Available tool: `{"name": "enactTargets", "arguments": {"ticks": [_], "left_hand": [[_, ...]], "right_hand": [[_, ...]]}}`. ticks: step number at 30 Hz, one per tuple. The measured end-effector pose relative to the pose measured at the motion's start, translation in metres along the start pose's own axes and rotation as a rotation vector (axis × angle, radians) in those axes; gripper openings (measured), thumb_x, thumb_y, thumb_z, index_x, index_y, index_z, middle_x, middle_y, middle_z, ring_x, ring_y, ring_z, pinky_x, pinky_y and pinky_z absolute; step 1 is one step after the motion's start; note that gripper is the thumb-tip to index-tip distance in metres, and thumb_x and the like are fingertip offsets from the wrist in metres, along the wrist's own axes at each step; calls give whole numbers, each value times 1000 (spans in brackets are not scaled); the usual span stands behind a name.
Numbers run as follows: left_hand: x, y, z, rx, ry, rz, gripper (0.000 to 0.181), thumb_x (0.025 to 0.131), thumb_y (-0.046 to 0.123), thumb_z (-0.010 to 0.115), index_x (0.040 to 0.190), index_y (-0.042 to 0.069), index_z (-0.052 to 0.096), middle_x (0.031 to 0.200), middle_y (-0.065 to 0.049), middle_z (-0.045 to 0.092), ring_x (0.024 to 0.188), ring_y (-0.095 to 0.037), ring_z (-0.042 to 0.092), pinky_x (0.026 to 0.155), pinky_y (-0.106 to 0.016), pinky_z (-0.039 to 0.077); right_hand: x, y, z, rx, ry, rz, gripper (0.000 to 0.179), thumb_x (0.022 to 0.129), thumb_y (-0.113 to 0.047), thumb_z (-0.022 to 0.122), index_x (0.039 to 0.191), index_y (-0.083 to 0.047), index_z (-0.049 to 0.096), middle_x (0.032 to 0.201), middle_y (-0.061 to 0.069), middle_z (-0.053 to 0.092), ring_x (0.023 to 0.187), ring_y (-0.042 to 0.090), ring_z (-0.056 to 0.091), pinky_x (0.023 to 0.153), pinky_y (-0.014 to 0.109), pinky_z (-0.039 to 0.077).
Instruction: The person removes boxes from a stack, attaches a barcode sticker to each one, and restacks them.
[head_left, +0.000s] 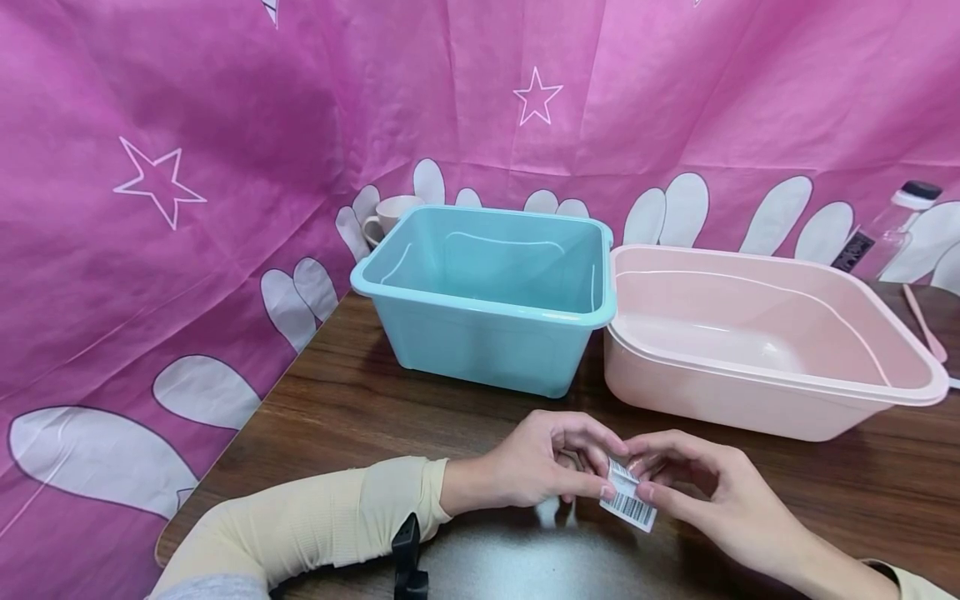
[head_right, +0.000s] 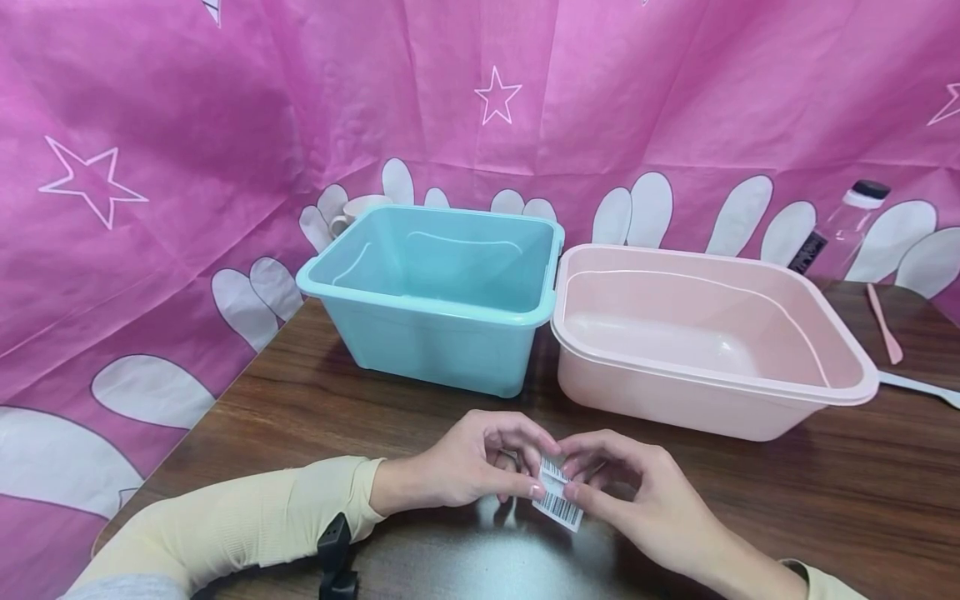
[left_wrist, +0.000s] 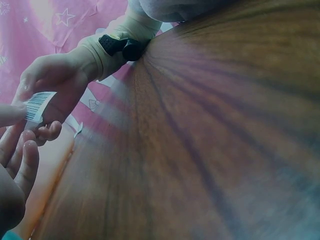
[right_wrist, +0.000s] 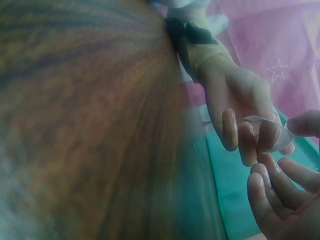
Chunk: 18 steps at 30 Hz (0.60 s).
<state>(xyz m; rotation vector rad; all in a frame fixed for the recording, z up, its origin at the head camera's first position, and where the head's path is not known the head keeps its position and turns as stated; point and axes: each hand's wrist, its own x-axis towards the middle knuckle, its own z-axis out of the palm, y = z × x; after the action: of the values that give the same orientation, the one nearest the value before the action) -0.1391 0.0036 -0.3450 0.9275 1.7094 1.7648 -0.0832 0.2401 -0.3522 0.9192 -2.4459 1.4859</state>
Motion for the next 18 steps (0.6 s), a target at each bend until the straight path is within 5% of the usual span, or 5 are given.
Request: {"name": "enactTargets", "arguments": {"ticks": [18], "left_hand": [[1,-2,-1,36,-12,52,40,81,-15,73,118,-8,62,95,-37,66,63,1,59,53,-15,47]], "right_hand": [[0,7,-4,276,-66,-18,48,85,25,56,129,4,59,108,4,70,90,14,67,75,22,55]]}}
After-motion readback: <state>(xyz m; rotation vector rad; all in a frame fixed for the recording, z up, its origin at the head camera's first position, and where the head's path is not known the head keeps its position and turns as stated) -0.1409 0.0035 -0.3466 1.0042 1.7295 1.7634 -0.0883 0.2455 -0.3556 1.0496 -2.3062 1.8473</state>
